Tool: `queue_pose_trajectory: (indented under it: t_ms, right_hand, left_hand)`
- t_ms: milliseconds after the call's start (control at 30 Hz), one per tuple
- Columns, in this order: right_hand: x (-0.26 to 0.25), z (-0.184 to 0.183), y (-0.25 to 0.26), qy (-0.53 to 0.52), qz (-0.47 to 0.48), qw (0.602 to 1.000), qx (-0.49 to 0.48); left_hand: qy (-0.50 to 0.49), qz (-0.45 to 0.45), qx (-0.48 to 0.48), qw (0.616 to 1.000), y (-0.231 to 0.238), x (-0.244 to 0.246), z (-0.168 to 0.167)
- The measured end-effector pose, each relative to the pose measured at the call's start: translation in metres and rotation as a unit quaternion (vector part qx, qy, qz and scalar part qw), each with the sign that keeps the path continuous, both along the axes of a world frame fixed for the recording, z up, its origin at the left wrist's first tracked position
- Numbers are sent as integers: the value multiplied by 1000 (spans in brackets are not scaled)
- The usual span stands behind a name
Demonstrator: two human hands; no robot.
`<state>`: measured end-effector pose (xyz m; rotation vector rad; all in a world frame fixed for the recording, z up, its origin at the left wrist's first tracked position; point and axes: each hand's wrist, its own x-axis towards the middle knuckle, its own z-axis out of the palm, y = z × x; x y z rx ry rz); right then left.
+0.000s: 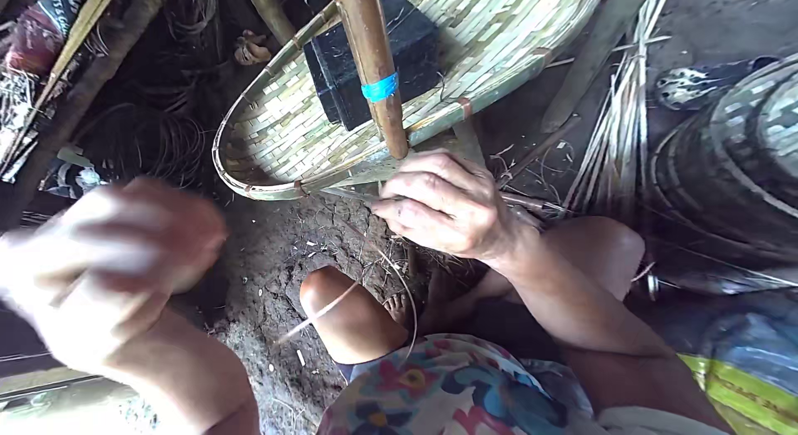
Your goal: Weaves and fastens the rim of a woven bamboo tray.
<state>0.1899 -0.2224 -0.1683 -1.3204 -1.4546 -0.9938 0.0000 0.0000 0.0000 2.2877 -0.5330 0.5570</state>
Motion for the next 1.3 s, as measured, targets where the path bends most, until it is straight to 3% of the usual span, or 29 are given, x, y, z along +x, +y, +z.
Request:
queue_pose_trajectory:
  t_ms: [67, 167, 333, 533, 800, 933, 1100, 1300]
  right_hand:
    - [5, 0, 1, -20, 17, 1000, 14]
    - [11, 2, 1, -30, 22, 999, 11]
    - [12, 3, 1, -8, 6, 1000, 3]
    - [10, 5, 2, 5, 5, 1000, 13]
    - [3, 19, -4, -26, -73, 997, -31]
    - [5, 24, 2, -46, -89, 995, -24]
    - [-1, 32, -3, -28, -102, 991, -83]
    - [2, 21, 3, -22, -158, 986, -51]
  left_hand:
    - [55, 26, 92, 994, -7, 49, 0]
    - [187, 19, 156, 970, -14, 101, -8]
    - [317, -40, 114, 941, -13, 124, -23]
    - [305, -62, 94, 946, -6, 122, -28]
    - [302, -71, 81, 947, -4, 121, -30]
    - [344, -42, 62, 936, -11, 123, -27]
    - [402, 30, -14, 915, -29, 124, -19]
    - [431, 36, -7, 902, -35, 132, -18]
